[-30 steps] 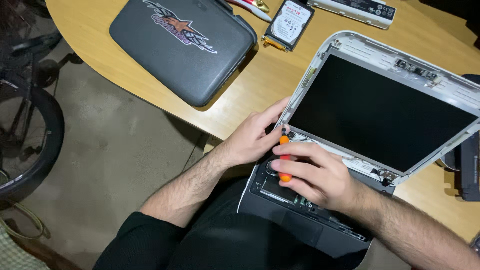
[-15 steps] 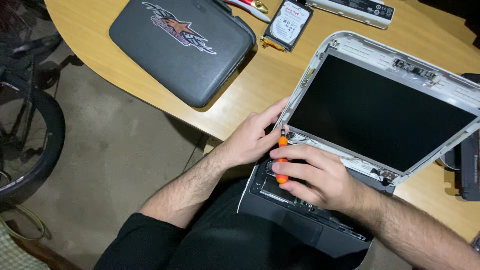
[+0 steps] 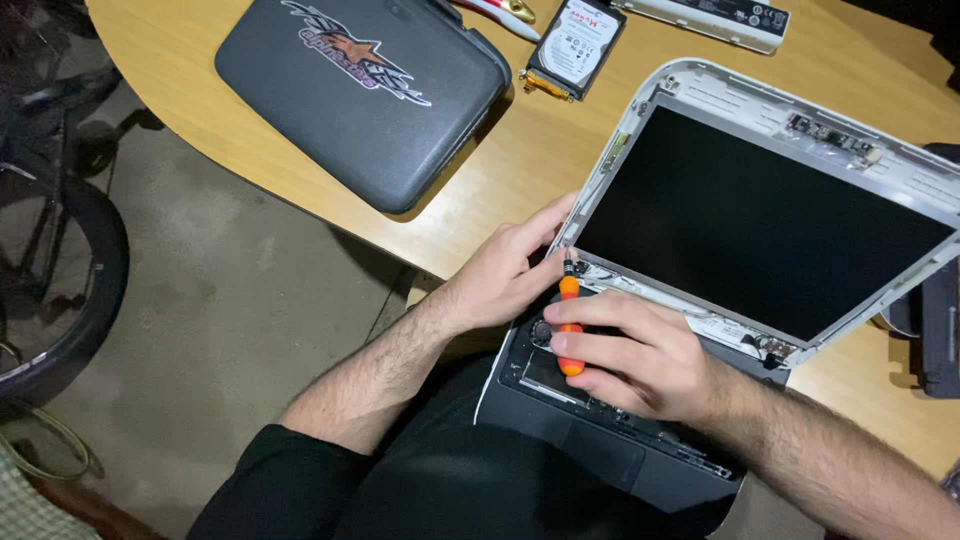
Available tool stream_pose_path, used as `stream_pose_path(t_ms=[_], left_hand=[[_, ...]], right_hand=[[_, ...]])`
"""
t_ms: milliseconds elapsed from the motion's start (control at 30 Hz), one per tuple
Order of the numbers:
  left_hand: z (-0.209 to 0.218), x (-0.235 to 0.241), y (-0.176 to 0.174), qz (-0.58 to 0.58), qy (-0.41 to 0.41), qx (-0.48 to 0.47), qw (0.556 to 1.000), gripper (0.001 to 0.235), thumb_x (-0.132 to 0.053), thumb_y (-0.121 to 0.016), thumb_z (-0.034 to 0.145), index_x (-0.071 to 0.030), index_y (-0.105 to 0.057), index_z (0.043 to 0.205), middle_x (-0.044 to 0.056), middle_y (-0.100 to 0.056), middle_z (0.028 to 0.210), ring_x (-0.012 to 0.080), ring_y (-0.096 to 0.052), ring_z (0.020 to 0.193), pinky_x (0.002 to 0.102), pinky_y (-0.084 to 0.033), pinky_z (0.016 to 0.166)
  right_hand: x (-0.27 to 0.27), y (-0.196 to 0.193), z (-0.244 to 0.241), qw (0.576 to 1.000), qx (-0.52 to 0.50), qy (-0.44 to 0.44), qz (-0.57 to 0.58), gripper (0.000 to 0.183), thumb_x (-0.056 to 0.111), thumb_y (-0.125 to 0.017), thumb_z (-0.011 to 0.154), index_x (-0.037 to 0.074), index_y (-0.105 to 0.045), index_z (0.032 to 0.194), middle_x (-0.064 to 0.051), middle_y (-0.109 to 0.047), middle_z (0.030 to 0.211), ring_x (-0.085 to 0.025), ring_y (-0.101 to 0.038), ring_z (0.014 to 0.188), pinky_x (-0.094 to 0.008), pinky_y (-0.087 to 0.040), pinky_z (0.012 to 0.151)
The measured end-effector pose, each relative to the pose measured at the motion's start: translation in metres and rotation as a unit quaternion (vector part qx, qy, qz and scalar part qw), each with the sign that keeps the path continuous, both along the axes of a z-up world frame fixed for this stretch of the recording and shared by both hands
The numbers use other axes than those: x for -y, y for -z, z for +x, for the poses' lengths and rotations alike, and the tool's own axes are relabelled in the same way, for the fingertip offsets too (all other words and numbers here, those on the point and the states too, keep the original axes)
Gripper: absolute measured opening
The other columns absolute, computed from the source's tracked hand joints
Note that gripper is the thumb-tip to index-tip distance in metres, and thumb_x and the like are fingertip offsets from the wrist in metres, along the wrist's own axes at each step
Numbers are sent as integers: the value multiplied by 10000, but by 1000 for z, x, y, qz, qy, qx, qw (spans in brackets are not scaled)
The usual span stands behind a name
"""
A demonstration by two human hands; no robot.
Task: The person uses a screwdriver to remove screws from the bezel of a laptop screen. They then detach the bezel and set it aside. The person proceeds to unscrew the hinges and other components securing the screen to the laptop body.
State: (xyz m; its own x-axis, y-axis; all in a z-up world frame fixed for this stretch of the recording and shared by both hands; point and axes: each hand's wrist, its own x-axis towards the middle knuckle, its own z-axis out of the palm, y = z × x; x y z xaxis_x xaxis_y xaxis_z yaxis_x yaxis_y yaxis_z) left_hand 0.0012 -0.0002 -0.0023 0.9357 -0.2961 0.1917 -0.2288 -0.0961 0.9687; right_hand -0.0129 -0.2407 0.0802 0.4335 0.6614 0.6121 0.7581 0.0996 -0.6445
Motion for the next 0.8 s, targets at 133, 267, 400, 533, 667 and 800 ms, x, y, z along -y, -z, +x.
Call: stream_pose_path(t_ms=[133, 267, 400, 533, 667, 800], left_hand=[[1, -2, -8, 1, 10, -7, 1000, 712, -358, -704, 1242, -189, -465, 1890, 145, -881, 1173, 168, -782, 913, 480, -651, 606], [-5, -1, -17, 17, 16, -48, 999, 718, -318, -650, 1248, -126, -424, 1902, 94, -823, 1499, 136, -755, 1209, 367, -648, 830], [-6, 8, -5, 5, -14, -73, 997, 679, -204, -665, 1232, 8, -452, 1842, 180, -509, 1920, 238, -502, 1760, 391, -359, 1476], [-6, 13, -26, 28, 15, -83, 996, 633, -241, -639, 1230, -30, -501, 1811, 155, -645, 1825, 281, -638, 1675, 431, -477, 1424], [-5, 15, -18, 7, -9, -67, 998, 772, -6, -651, 1194, -2, -384, 1919, 223, -813, 1375, 274, -761, 1238, 556, -660, 1090], [-11, 8, 1, 22, -45, -70, 996, 847, 50, -660, 1188, 3, -337, 1969, 217, -764, 1149, 258, -725, 1053, 452, -626, 902]], right_hand=[[1, -4, -7, 1000, 6, -3, 13, 270, 229, -810, 1124, 92, -892, 1342, -264, -886, 1353, -445, -906, 989, -575, -770, 832], [29, -26, -15, 997, 62, -42, -13, 283, 219, -723, 1217, 35, -786, 1423, -308, -815, 1418, -439, -887, 1057, -555, -774, 896], [85, -14, -47, 998, 51, 14, -37, 349, 276, -658, 1295, 36, -706, 1545, -295, -741, 1569, -360, -914, 1187, -504, -823, 1020], [135, 22, -84, 988, 66, 137, 24, 298, 274, -627, 1276, 7, -759, 1303, -322, -788, 1391, -370, -917, 1083, -485, -811, 923], [203, 73, -121, 971, 17, 238, 27, 391, 360, -688, 1157, 35, -835, 1319, -363, -853, 1365, -555, -873, 1002, -671, -701, 780], [241, 112, -117, 924, 58, 372, 64, 423, 281, -699, 1141, -106, -825, 1257, -446, -838, 1291, -568, -868, 1009, -649, -711, 813]])
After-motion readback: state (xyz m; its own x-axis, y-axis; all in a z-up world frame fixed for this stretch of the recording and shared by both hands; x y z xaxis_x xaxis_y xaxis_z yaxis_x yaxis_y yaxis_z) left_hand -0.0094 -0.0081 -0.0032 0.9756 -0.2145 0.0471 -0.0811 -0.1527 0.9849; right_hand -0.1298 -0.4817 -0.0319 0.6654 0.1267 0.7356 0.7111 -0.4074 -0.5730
